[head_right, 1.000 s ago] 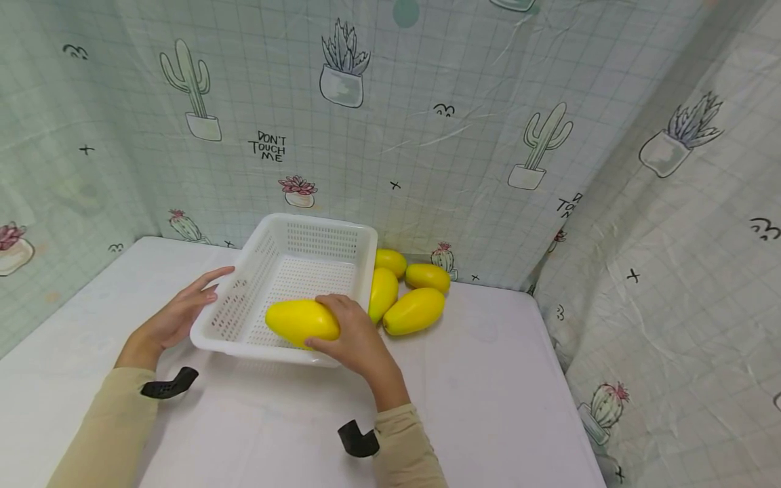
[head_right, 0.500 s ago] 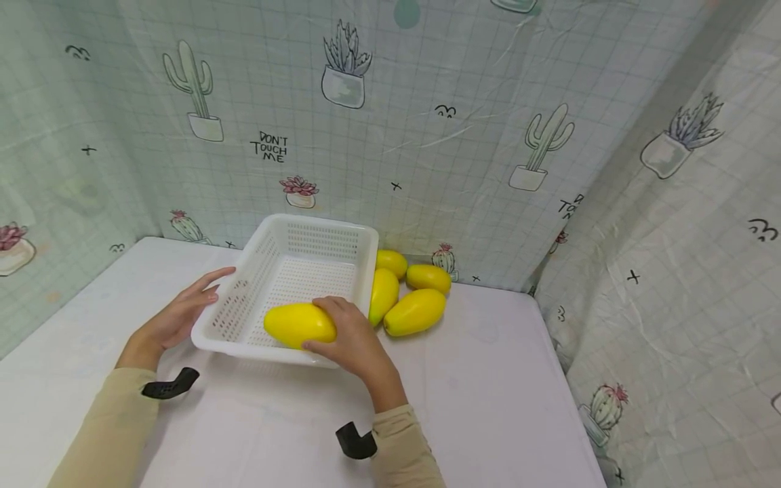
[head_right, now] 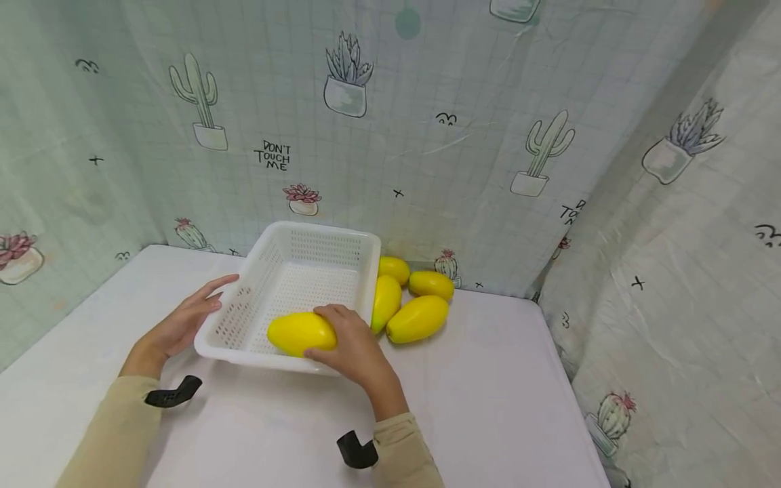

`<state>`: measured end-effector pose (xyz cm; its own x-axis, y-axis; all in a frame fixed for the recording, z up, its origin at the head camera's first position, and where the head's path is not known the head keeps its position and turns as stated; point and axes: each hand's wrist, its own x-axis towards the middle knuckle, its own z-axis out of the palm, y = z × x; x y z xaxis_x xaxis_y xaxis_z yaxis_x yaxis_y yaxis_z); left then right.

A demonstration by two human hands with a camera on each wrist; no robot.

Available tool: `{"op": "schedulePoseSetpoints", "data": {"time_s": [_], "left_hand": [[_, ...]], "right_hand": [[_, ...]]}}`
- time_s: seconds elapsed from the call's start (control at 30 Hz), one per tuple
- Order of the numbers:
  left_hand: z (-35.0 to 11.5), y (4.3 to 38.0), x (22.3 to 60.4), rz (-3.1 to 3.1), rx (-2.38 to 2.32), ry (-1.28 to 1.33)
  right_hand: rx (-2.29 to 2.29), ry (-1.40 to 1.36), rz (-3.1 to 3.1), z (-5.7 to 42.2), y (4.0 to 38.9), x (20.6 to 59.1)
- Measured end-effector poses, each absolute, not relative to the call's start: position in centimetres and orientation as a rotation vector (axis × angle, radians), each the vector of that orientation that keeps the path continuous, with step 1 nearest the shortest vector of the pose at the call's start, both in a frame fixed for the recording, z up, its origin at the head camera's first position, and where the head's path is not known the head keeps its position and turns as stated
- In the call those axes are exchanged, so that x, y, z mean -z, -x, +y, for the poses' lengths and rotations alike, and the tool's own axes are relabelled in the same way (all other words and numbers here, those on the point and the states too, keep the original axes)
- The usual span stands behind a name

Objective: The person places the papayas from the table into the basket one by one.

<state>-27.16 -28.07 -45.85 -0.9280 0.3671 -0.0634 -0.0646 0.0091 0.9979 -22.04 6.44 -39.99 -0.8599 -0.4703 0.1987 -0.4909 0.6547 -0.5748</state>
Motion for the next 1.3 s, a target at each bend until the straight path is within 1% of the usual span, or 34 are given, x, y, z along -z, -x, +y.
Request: {"op": "schedulePoseSetpoints", "data": {"time_s": [0.4, 0.77, 0.93, 1.3], "left_hand": [[-28.49, 27.05, 46.47, 1.842, -2.068, -0.418], [-28.2, 27.07, 45.96, 1.877, -2.043, -0.398], [-28.24, 27.31, 46.19, 1.889, -2.038, -0.382], [-27.9, 26.9, 45.51, 1.86, -2.042, -0.449]], "right_hand": [[-0.996, -0.857, -2.799, 6.29, 22.11, 40.51], [-1.021, -0.838, -2.787, 6.43, 22.34, 40.53], [-1.018, -0.788, -2.809, 6.67, 22.27, 40.4], [-1.085, -0.756, -2.781, 7.21, 22.21, 40.36]]}}
